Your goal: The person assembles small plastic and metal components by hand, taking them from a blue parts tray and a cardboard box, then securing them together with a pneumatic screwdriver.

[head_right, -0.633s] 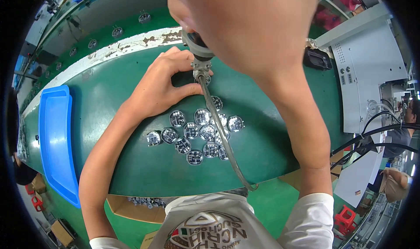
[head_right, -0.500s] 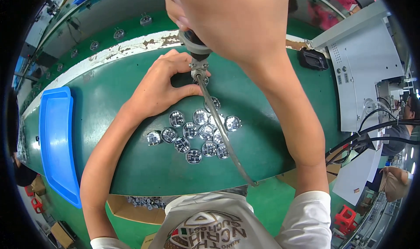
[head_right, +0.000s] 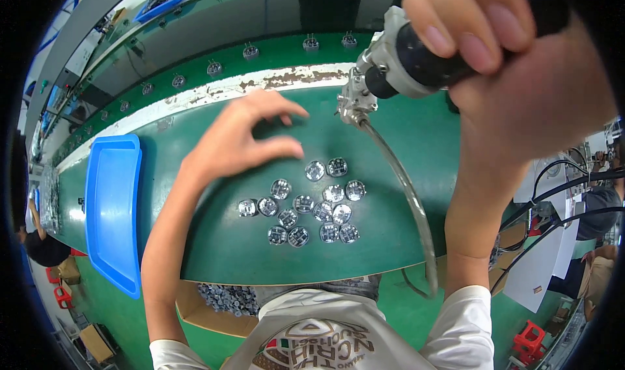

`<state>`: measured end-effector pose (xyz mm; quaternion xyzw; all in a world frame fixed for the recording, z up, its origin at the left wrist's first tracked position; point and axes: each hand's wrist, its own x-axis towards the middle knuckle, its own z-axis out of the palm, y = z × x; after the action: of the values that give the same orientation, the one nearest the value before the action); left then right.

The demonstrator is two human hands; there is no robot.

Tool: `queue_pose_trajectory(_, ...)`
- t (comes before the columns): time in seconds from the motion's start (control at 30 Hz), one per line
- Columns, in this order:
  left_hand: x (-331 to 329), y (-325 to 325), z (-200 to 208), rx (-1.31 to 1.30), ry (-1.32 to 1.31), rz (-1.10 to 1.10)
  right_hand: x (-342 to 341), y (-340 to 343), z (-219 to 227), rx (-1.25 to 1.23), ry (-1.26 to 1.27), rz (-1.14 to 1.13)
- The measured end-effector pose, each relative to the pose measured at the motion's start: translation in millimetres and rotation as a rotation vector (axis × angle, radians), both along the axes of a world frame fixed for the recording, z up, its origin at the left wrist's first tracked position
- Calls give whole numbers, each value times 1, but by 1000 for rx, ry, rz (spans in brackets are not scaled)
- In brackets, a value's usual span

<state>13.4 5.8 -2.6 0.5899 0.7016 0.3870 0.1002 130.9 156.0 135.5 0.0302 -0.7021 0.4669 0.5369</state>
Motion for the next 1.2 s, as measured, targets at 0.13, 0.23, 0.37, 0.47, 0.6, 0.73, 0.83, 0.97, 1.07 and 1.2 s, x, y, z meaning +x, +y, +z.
queue_pose_trajectory(0.13,-67,22,-10,58,367,609,11,-1,19,-153,-3,-25)
queue_pose_trajectory(0.23,-103,32,-29,19,582,748,12,-3,27,-235,-2,-25)
queue_pose_trajectory(0.37,-92,40,-28,-11,490,657,4,-9,27,-320,-148,-56)
queue_pose_trajectory(0.47,-47,37,-22,100,428,374,4,-21,26,-382,-238,-122)
queue_pose_trajectory(0.6,2,21,-23,70,203,160,1,-18,16,-405,-296,-71)
queue_pose_trajectory(0.73,13,11,-26,24,81,149,-4,-21,-1,-410,-321,-82)
queue_pose_trajectory(0.83,12,14,-29,72,88,121,-3,-19,-10,-405,-340,-92)
queue_pose_trajectory(0.97,13,14,-31,38,98,138,-6,-16,-19,-399,-351,-95)
queue_pose_trajectory(1.07,14,13,-32,39,93,139,-8,-17,-21,-392,-350,-95)
queue_pose_trajectory(1.2,14,13,-31,39,91,132,-9,-18,-23,-386,-342,-93)
